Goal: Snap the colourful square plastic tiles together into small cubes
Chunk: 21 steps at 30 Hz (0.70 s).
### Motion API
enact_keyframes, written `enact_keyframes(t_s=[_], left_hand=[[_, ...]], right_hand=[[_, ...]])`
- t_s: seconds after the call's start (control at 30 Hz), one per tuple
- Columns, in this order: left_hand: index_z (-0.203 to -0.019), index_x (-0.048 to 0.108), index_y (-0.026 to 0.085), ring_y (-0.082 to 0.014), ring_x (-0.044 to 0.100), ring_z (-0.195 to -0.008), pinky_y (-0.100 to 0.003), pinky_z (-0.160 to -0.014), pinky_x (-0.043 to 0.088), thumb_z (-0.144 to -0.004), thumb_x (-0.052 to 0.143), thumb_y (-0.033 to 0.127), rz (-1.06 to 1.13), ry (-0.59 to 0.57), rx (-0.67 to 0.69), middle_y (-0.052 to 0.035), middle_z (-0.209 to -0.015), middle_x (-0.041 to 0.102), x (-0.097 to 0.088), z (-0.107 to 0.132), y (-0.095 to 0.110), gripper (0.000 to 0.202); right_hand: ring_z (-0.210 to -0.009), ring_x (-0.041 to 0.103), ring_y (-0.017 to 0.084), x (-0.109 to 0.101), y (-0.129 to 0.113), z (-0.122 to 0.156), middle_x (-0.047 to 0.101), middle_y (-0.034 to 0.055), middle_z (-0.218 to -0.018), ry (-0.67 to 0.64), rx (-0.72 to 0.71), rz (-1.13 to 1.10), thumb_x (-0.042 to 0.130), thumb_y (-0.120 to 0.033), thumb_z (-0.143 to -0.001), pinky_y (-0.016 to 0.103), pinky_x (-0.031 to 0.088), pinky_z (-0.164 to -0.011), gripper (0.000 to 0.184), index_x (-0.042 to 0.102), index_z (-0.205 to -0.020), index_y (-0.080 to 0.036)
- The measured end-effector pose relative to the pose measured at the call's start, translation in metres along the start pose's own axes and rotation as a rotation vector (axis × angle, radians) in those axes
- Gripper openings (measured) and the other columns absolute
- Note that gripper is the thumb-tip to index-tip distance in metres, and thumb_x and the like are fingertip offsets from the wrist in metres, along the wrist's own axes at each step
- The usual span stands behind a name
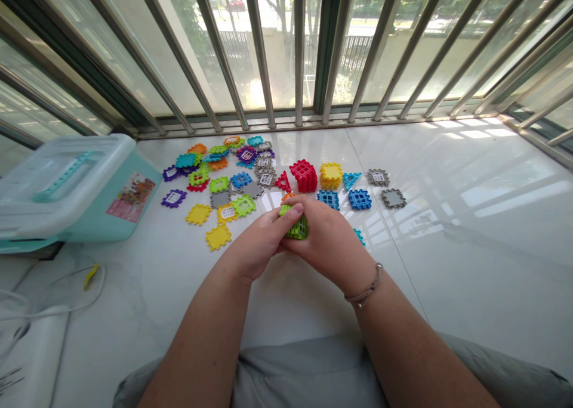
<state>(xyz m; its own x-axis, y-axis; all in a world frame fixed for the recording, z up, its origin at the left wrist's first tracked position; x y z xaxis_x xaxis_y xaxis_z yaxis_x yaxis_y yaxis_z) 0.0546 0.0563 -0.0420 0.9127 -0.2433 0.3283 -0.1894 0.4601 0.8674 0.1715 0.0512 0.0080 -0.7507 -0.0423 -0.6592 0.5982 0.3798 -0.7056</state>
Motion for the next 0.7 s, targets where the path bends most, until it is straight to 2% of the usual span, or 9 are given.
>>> enact_keyframes(t_s=[0.27, 0.7], left_hand=[[-0.119, 0.081, 0.014, -0.0262, 0.079, -0.106, -0.028, -0.081, 0.062, -0.080, 0.096, 0.063, 0.040, -0.012, 0.005, -0.0136, -0.115, 0.083, 0.0008, 0.0013, 0.0018, 0.064], [-0.117, 0.081, 0.015, -0.0238, 0.080, -0.103, -0.026, -0.082, 0.062, -0.081, 0.097, 0.059, 0.070, -0.014, 0.005, -0.0119, -0.112, 0.084, 0.0001, 0.0018, 0.0029, 0.059]], right_hand=[[-0.115, 0.077, 0.031, -0.0006, -0.0020, 0.0005, 0.082, 0.0098, -0.127, 0.017, -0.033, -0.003, 0.086, -0.014, -0.083, 0.042, 0.060, -0.099, 0.044, 0.070, -0.124, -0.022], [-0.115, 0.077, 0.029, -0.0028, -0.0054, 0.0005, 0.082, 0.0091, -0.126, 0.041, -0.071, -0.013, 0.085, -0.013, -0.083, 0.040, 0.059, -0.101, 0.042, 0.071, -0.122, -0.022]])
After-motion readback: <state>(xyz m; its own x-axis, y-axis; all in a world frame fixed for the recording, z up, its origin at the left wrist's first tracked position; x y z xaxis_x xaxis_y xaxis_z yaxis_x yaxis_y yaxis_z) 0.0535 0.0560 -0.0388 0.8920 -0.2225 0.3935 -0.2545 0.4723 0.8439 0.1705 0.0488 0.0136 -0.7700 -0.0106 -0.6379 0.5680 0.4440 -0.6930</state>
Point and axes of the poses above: each hand's wrist, its own z-axis away from the middle knuckle, its own x-axis out of the palm, y = z × x, the point moved 7 cm from there along -z, towards the middle knuckle
